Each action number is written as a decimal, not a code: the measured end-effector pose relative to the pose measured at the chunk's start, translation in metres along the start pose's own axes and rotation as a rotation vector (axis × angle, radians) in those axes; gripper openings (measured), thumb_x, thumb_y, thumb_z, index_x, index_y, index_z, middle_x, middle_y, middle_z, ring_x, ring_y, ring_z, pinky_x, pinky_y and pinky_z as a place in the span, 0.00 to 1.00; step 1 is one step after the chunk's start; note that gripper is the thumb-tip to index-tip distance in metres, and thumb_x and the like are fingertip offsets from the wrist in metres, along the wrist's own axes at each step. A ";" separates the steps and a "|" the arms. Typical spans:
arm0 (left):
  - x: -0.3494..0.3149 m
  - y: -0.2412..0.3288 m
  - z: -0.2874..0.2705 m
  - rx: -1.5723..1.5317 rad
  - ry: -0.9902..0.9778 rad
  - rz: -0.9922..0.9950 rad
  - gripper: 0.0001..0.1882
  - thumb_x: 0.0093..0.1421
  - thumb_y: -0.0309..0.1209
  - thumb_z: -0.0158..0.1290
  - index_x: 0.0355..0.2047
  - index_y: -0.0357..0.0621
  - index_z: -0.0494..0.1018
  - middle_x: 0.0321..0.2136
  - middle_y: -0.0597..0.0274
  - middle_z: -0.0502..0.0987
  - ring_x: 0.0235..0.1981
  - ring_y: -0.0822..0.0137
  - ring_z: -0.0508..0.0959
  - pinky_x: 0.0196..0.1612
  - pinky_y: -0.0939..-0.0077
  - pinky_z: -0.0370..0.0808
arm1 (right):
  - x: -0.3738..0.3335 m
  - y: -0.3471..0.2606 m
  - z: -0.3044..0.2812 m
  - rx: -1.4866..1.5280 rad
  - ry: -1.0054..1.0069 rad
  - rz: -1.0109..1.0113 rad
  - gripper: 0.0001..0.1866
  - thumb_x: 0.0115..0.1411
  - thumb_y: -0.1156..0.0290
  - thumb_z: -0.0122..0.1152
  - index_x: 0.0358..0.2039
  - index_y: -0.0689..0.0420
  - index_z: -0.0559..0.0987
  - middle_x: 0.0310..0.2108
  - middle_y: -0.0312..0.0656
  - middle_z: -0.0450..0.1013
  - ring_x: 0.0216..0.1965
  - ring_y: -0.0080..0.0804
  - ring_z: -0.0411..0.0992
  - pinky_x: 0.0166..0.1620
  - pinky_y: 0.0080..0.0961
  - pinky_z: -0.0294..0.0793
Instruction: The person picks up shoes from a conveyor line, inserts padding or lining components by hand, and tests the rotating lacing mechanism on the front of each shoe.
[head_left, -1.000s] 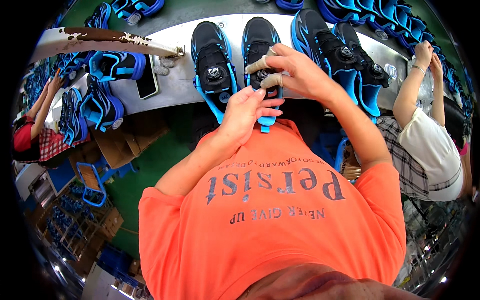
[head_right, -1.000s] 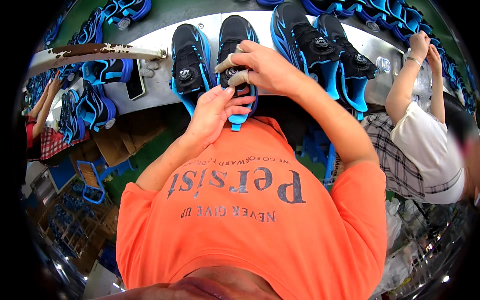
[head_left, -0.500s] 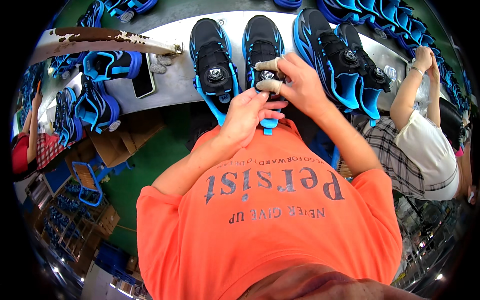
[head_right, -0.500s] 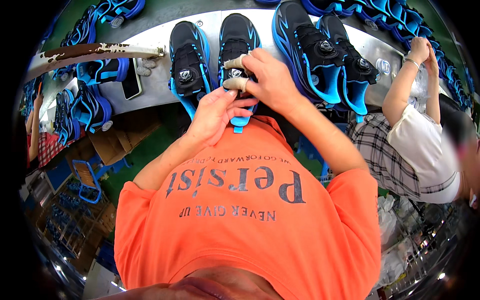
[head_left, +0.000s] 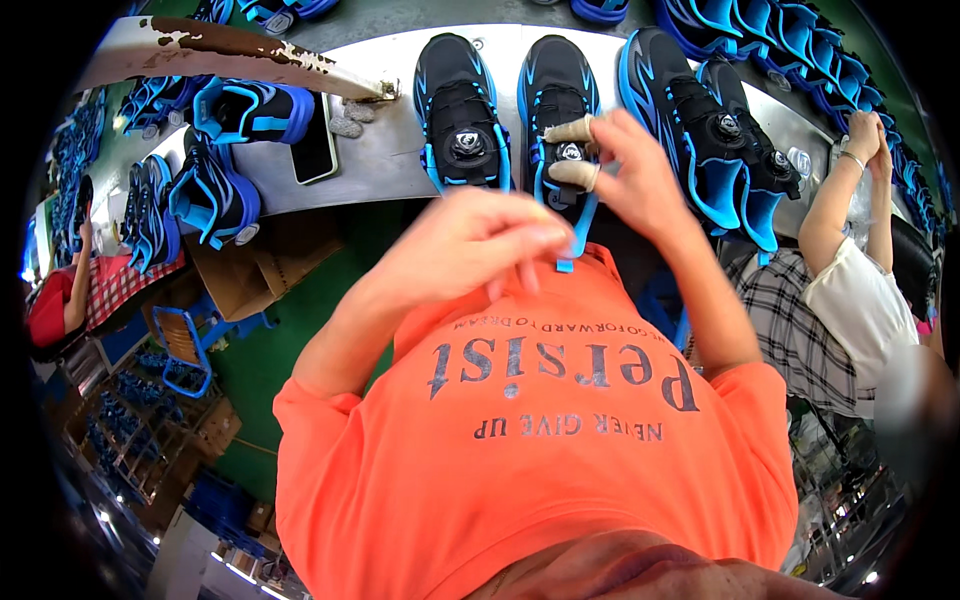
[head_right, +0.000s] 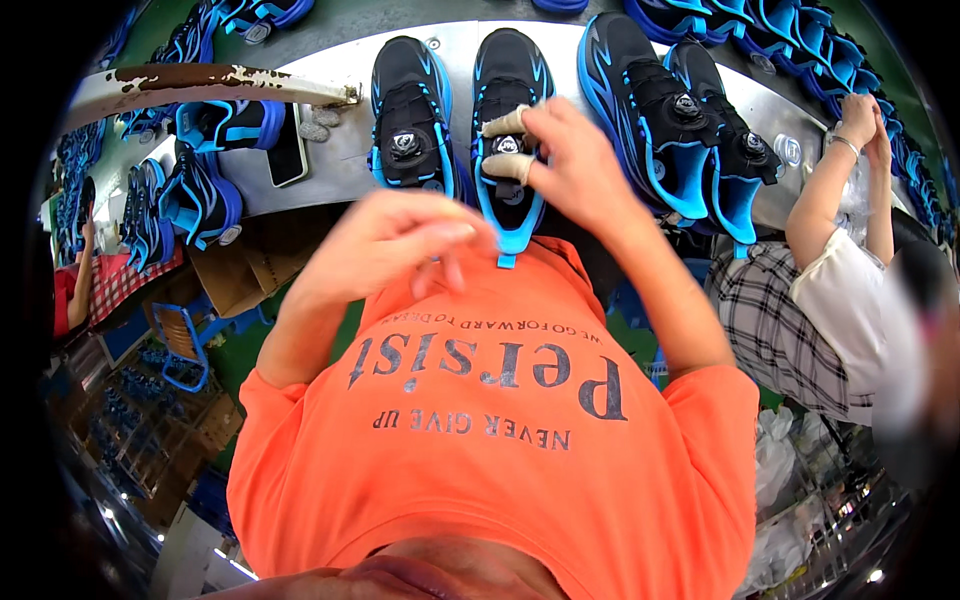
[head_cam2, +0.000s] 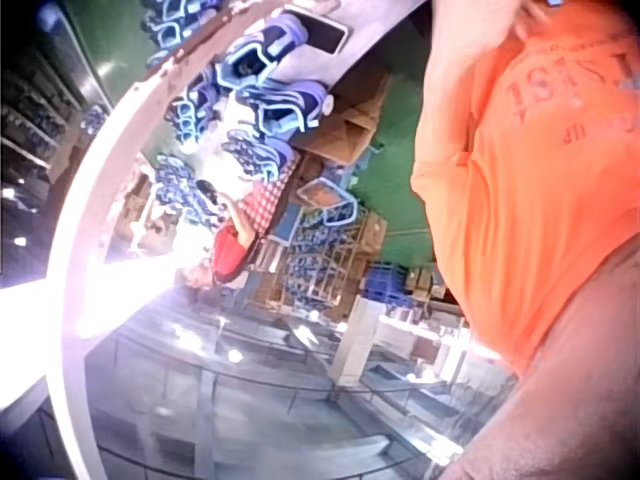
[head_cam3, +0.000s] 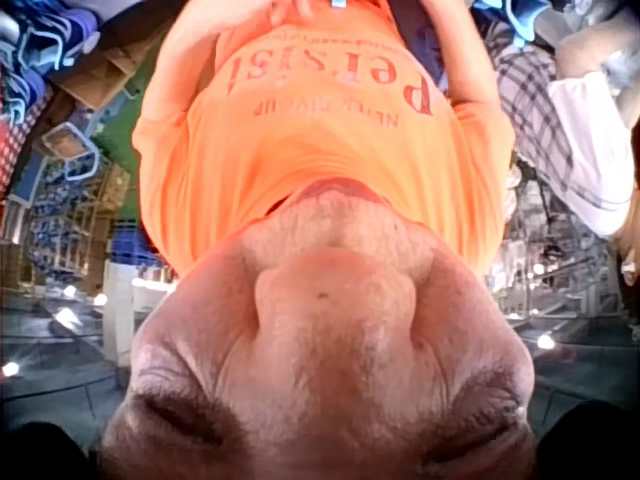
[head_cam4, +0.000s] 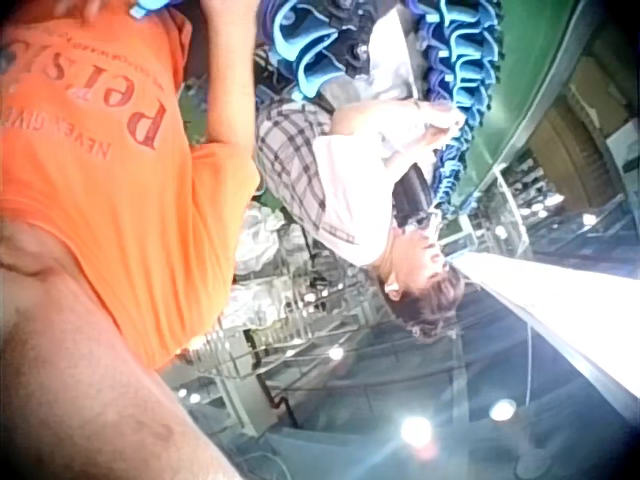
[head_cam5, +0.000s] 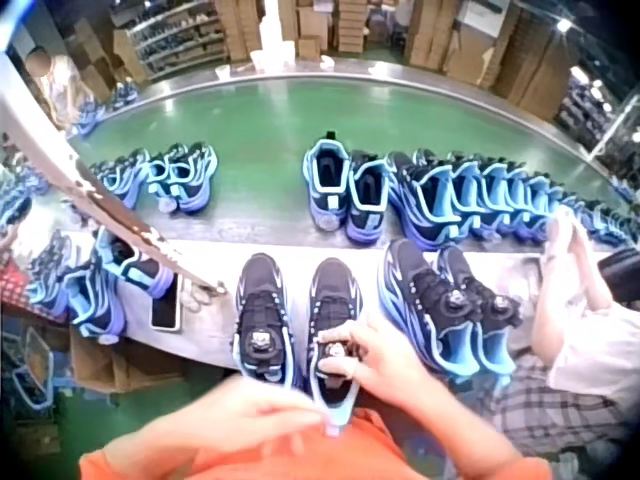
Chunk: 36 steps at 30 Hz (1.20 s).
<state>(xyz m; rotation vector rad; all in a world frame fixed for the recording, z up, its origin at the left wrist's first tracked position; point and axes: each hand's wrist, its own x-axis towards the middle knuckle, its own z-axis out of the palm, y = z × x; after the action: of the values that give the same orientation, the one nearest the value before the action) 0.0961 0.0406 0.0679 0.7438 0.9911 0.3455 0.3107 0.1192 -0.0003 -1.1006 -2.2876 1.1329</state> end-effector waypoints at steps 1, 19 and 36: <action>0.003 -0.017 -0.006 0.305 0.334 0.376 0.15 0.62 0.32 0.56 0.47 0.37 0.75 0.41 0.59 0.76 0.37 0.69 0.77 0.38 0.79 0.73 | 0.011 0.004 -0.005 0.026 -0.044 -0.051 0.18 0.51 0.68 0.69 0.44 0.53 0.82 0.32 0.37 0.72 0.37 0.30 0.68 0.42 0.24 0.70; 0.033 -0.045 -0.075 0.409 0.436 0.467 0.18 0.54 0.24 0.58 0.47 0.42 0.75 0.36 0.64 0.71 0.34 0.71 0.68 0.39 0.79 0.67 | 0.137 0.033 0.065 -0.067 -0.150 -0.171 0.24 0.57 0.55 0.64 0.54 0.44 0.77 0.46 0.51 0.65 0.48 0.48 0.68 0.52 0.35 0.69; 0.038 -0.054 -0.073 0.821 0.829 0.668 0.18 0.49 0.32 0.65 0.39 0.41 0.74 0.38 0.61 0.74 0.45 0.61 0.71 0.51 0.70 0.68 | 0.136 0.035 0.051 0.102 -0.176 -0.068 0.14 0.59 0.63 0.63 0.45 0.48 0.82 0.37 0.48 0.73 0.38 0.43 0.73 0.42 0.33 0.73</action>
<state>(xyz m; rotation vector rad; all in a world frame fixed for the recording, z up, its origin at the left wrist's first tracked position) 0.0505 0.0540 -0.0184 1.7725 1.6813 0.8932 0.2111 0.2115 -0.0621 -0.9108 -2.3482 1.3512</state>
